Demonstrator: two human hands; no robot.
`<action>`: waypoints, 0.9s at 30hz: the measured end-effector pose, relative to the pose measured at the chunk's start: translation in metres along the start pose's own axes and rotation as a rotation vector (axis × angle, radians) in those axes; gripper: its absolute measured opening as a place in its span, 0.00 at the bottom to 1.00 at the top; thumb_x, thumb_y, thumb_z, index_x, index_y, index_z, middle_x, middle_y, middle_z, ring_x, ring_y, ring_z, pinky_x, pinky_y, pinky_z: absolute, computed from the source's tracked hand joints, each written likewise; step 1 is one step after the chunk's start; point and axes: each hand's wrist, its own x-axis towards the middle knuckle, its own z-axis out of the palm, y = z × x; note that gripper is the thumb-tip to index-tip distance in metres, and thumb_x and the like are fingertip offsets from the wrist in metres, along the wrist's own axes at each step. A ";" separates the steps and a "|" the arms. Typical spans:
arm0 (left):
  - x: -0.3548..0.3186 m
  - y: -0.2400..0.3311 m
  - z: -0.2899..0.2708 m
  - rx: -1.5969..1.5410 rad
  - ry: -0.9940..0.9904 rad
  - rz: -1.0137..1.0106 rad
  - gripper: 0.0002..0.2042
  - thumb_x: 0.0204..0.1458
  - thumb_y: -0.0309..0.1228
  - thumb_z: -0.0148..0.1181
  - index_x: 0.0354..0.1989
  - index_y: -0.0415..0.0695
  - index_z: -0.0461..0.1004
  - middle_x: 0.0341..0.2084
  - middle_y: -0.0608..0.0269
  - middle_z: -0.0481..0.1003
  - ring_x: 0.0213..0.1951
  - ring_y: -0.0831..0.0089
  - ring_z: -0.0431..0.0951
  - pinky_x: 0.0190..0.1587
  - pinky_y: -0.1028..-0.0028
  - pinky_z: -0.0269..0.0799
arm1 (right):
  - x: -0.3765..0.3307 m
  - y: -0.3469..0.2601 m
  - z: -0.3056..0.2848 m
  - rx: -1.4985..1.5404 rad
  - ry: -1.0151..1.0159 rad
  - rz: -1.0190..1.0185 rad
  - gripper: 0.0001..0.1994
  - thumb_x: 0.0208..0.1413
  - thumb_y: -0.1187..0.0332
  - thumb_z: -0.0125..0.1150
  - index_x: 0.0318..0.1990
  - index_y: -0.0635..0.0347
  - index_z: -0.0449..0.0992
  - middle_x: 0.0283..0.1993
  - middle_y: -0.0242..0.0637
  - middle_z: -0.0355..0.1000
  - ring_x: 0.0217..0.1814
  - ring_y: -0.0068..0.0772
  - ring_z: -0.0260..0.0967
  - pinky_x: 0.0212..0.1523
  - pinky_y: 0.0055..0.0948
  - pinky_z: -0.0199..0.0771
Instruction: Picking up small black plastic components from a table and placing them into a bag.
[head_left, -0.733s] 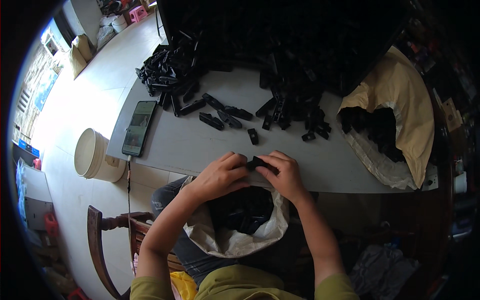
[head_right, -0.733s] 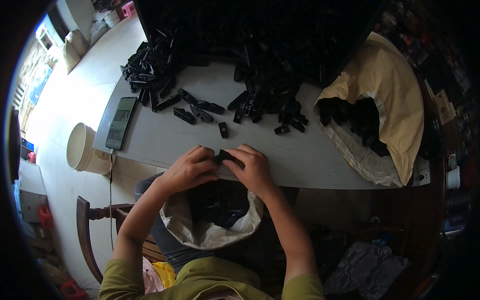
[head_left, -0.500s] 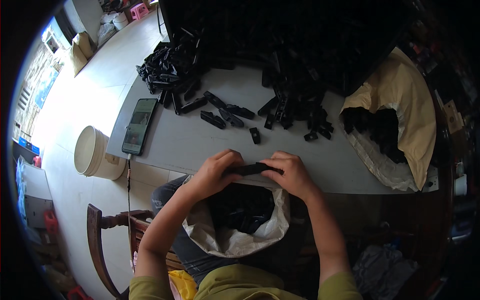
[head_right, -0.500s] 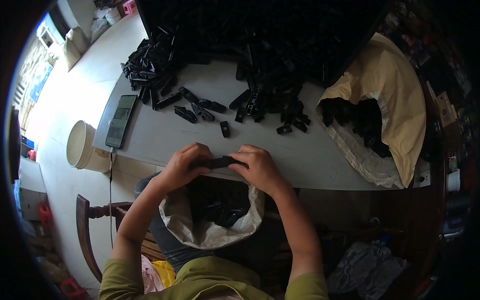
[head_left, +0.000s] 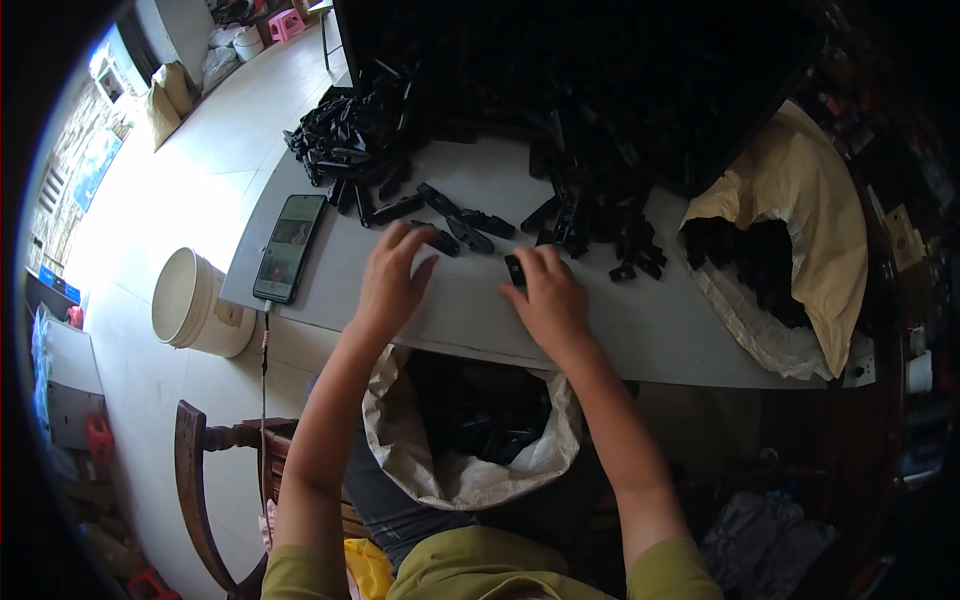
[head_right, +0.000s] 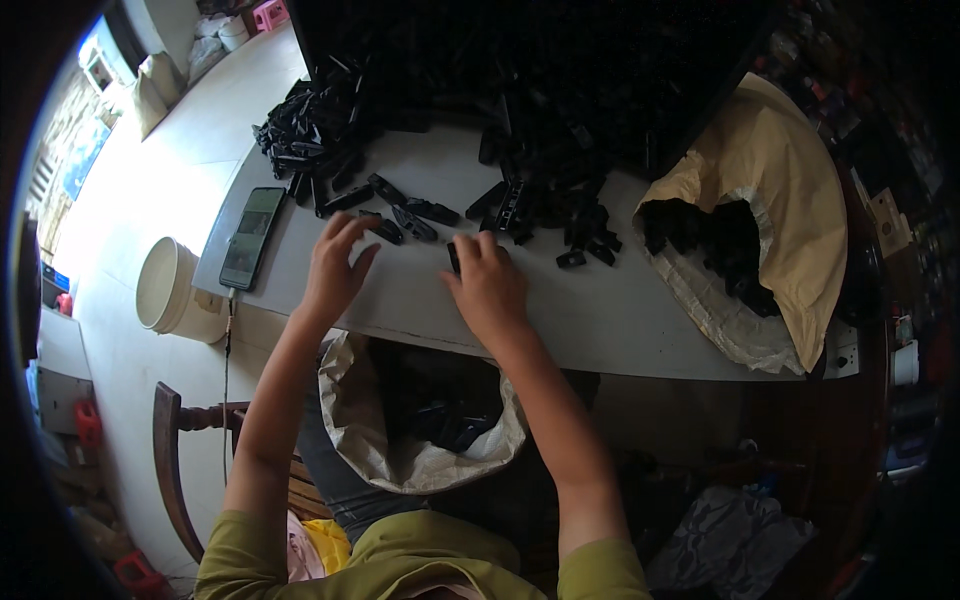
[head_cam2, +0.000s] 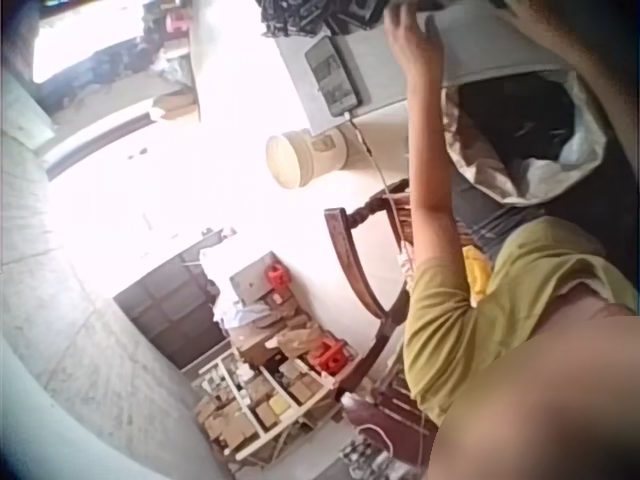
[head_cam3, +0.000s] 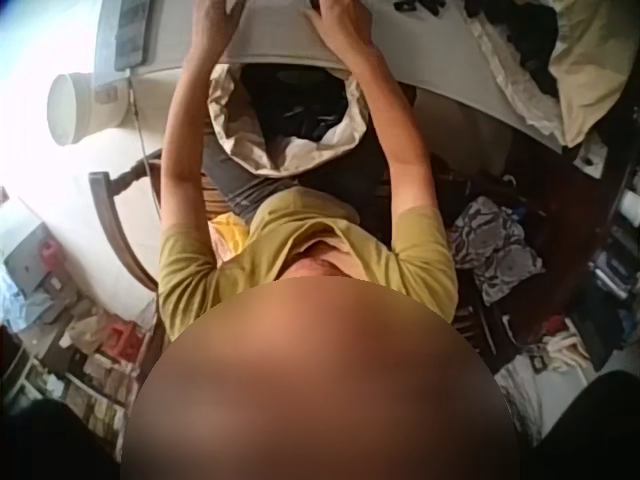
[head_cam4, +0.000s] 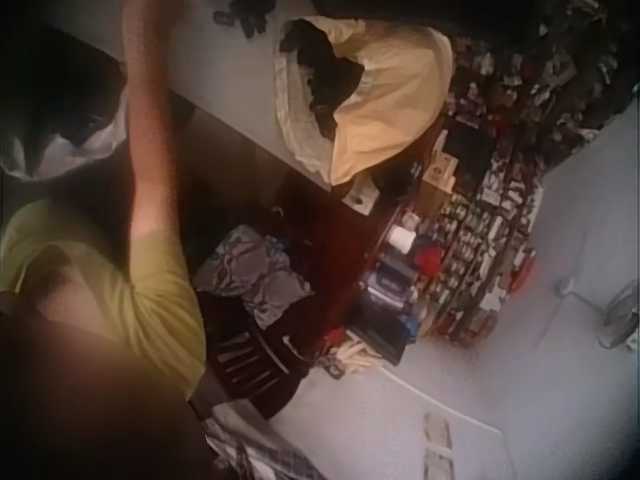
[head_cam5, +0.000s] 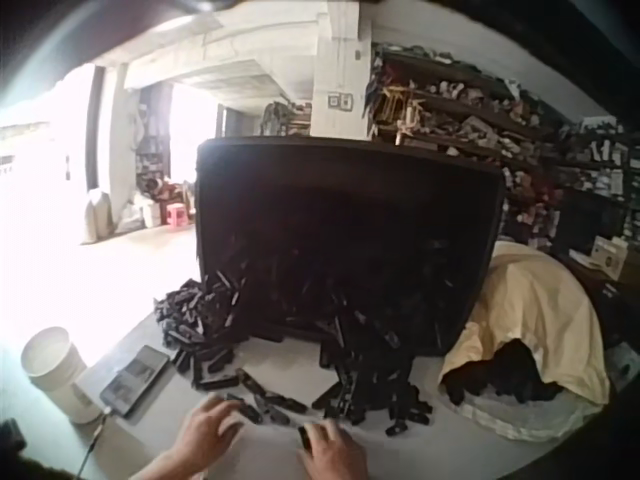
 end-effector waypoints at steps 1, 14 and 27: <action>0.006 -0.007 0.001 0.283 0.185 0.045 0.14 0.42 0.23 0.63 0.39 0.41 0.72 0.34 0.56 0.70 0.41 0.57 0.71 0.43 0.65 0.70 | 0.002 0.003 0.007 -0.023 -0.003 -0.049 0.14 0.52 0.69 0.63 0.46 0.56 0.73 0.41 0.36 0.68 0.37 0.38 0.72 0.37 0.34 0.73; -0.017 0.023 0.014 -0.126 -0.191 0.133 0.12 0.44 0.20 0.59 0.39 0.41 0.73 0.42 0.53 0.68 0.42 0.54 0.73 0.46 0.64 0.70 | -0.032 0.018 -0.019 0.968 -0.235 0.533 0.14 0.59 0.69 0.57 0.51 0.63 0.74 0.34 0.28 0.69 0.27 0.16 0.65 0.24 0.17 0.63; -0.016 0.009 0.009 -0.395 -0.354 0.038 0.14 0.35 0.23 0.70 0.33 0.39 0.75 0.35 0.59 0.73 0.35 0.64 0.76 0.38 0.71 0.73 | -0.018 0.009 -0.017 0.238 -0.130 -0.119 0.14 0.41 0.72 0.70 0.40 0.61 0.80 0.35 0.34 0.71 0.36 0.33 0.69 0.37 0.29 0.72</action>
